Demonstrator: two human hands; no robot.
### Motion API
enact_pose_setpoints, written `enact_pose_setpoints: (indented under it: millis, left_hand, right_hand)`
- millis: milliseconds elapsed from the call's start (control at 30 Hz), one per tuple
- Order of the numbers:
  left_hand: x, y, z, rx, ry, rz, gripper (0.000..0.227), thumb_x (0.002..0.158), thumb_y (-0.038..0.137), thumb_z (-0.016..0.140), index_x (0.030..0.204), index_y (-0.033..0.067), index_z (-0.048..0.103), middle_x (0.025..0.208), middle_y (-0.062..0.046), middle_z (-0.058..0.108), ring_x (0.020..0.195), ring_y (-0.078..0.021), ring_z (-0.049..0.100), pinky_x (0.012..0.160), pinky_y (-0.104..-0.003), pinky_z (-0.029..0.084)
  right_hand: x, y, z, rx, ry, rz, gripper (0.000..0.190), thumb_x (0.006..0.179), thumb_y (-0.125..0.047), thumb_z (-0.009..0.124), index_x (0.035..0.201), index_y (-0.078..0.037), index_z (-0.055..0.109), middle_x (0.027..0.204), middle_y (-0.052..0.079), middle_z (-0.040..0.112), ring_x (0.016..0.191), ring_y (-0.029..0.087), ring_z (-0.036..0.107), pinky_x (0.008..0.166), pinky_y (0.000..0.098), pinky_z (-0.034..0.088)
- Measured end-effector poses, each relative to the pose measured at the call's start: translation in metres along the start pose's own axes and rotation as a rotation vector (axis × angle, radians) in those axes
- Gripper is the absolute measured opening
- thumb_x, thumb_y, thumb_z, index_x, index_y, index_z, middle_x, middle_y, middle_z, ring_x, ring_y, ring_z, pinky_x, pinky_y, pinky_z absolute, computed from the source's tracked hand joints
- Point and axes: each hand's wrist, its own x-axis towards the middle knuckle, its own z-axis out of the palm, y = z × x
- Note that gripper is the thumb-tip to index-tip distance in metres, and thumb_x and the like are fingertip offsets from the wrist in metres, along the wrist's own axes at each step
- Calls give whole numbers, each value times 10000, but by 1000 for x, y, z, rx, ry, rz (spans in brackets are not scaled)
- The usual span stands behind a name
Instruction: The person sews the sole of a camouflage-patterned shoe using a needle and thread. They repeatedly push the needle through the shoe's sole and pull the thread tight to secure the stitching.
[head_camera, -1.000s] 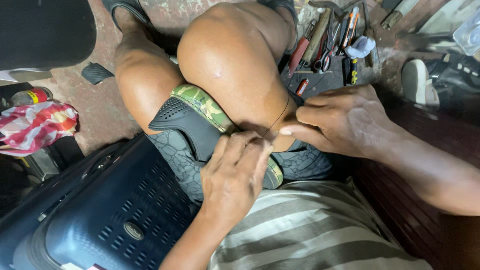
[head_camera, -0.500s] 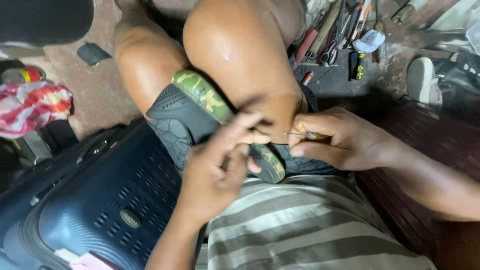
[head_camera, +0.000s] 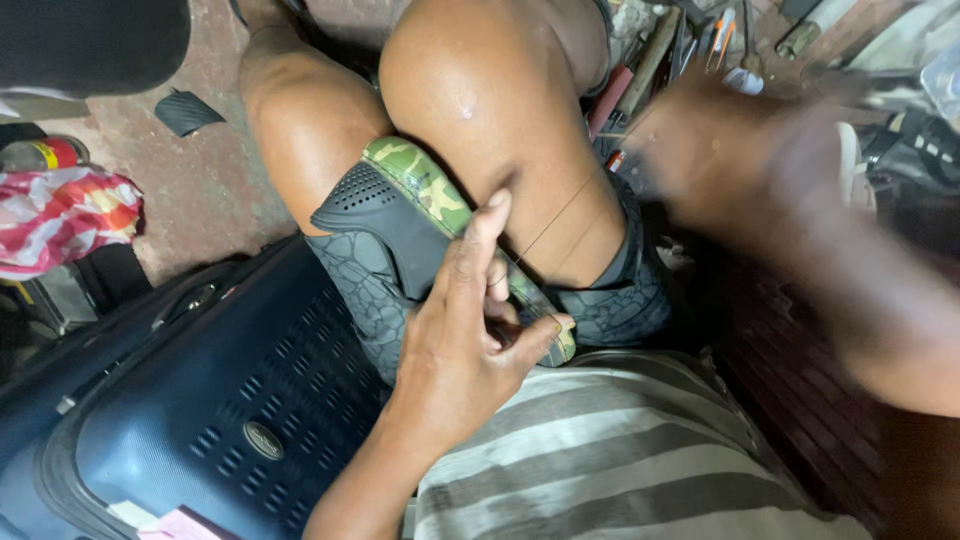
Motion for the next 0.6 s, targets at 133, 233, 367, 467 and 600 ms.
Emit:
enact_pose_setpoints:
  millis: [133, 233, 367, 467, 600]
  left_hand:
    - [1, -3, -3, -23, -49, -37, 1057, 771, 153, 898, 1602, 95, 248, 1221, -108, 606, 697, -131, 666, 590, -262, 596]
    - [1, 3, -3, -45, -36, -41, 1019, 799, 139, 878, 1598, 86, 248, 1347, -107, 610, 687, -133, 667, 570, -254, 590]
    - [11, 11, -7, -30, -8, -2, 1005, 805, 124, 867, 1599, 86, 252, 1411, -111, 607, 690, -142, 659, 562, -248, 584]
    - [9, 14, -3, -78, -37, -61, 878, 809, 106, 821, 1542, 72, 339, 1397, -120, 601, 742, -144, 682, 563, -256, 588]
    - [0, 16, -14, 288, 313, 278, 376, 873, -19, 682, 1200, 164, 653, 1203, -44, 658, 1050, -242, 699, 889, -358, 574]
  right_hand:
    - [-15, 42, -11, 84, -66, 255, 145, 1101, -123, 574, 1198, -37, 638, 906, 119, 620, 725, 286, 601, 637, 397, 498]
    - [0, 24, -28, 366, -207, 198, 227, 940, -44, 597, 1164, -29, 636, 882, 130, 648, 705, 296, 619, 585, 407, 487]
    - [10, -49, -46, 836, -692, 196, 254, 929, -45, 554, 1116, -171, 671, 885, 128, 723, 750, 327, 706, 682, 490, 576]
    - [4, -79, -46, 977, -417, 64, 262, 924, -104, 584, 1182, -65, 597, 845, 135, 691, 754, 327, 699, 708, 473, 583]
    - [7, -81, -47, 1331, -319, 235, 310, 978, -140, 580, 1274, -47, 579, 961, 107, 719, 863, 292, 716, 749, 425, 563]
